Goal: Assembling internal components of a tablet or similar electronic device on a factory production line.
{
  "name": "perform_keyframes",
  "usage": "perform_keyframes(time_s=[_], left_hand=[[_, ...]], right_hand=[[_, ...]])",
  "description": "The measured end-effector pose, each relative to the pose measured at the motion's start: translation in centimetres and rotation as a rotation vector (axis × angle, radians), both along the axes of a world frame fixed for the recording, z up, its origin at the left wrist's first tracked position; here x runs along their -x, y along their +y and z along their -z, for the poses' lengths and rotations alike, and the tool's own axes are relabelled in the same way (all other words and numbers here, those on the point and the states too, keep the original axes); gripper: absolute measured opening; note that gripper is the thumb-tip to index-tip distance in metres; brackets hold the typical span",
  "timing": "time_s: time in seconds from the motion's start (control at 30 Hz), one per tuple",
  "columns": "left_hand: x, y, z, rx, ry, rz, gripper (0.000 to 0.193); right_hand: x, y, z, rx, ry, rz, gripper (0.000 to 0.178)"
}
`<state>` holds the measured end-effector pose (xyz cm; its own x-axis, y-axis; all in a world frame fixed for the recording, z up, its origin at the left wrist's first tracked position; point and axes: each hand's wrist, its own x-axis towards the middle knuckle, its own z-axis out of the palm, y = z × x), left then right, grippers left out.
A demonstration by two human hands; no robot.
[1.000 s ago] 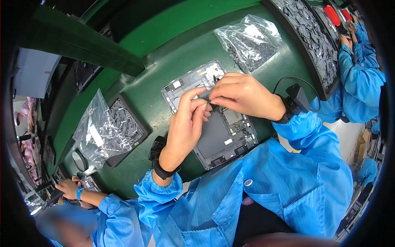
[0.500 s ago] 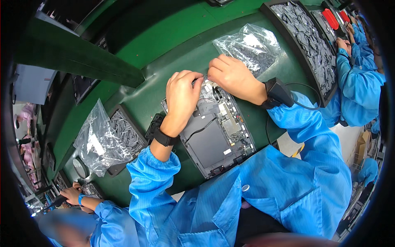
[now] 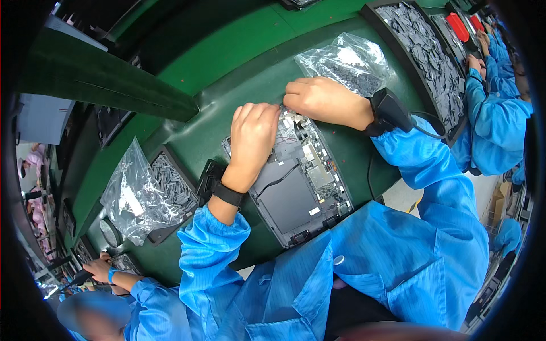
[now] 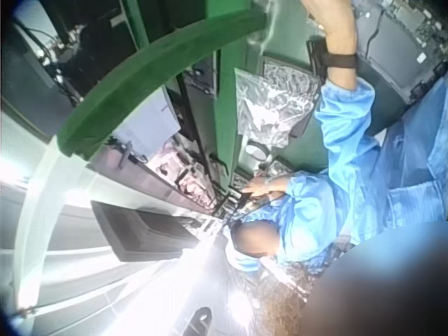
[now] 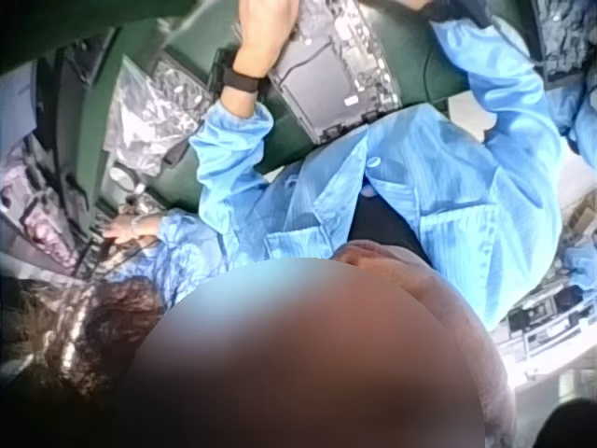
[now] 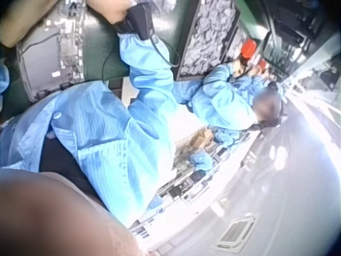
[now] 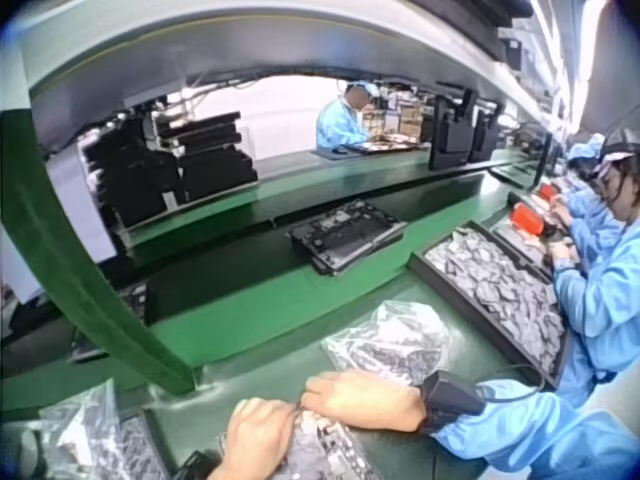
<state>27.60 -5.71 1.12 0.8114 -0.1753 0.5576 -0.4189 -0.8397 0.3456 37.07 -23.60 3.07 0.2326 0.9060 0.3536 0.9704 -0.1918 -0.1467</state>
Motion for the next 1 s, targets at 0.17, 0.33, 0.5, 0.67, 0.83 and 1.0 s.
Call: perform_keyframes(time_s=[0.17,0.33,0.5,0.67,0.83,1.0], left_hand=[[0.0,0.2,0.2,-0.119,-0.015,0.008,0.009],[-0.4,0.0,-0.2,-0.259,0.028,0.008,0.007],[-0.6,0.3,-0.2,-0.175,-0.02,0.049,0.006],[-0.3,0.3,-0.7,-0.113,-0.012,0.075,0.008],[0.2,0.8,-0.6,-0.019,0.026,0.036,0.006],[4.7,0.4,-3.6,0.174,0.093,-0.199,0.008]], right_hand=[[0.2,0.2,-0.5,0.036,-0.023,0.027,0.012],[-0.4,-0.1,-0.3,0.041,0.046,0.007,0.011],[-0.1,0.3,-0.3,0.035,0.038,0.04,0.013],[0.0,0.2,-0.5,0.035,0.072,0.039,0.014],[0.5,0.2,-0.2,0.011,0.065,0.067,0.01],[5.2,-2.2,-1.5,-0.26,0.124,0.107,0.028]])
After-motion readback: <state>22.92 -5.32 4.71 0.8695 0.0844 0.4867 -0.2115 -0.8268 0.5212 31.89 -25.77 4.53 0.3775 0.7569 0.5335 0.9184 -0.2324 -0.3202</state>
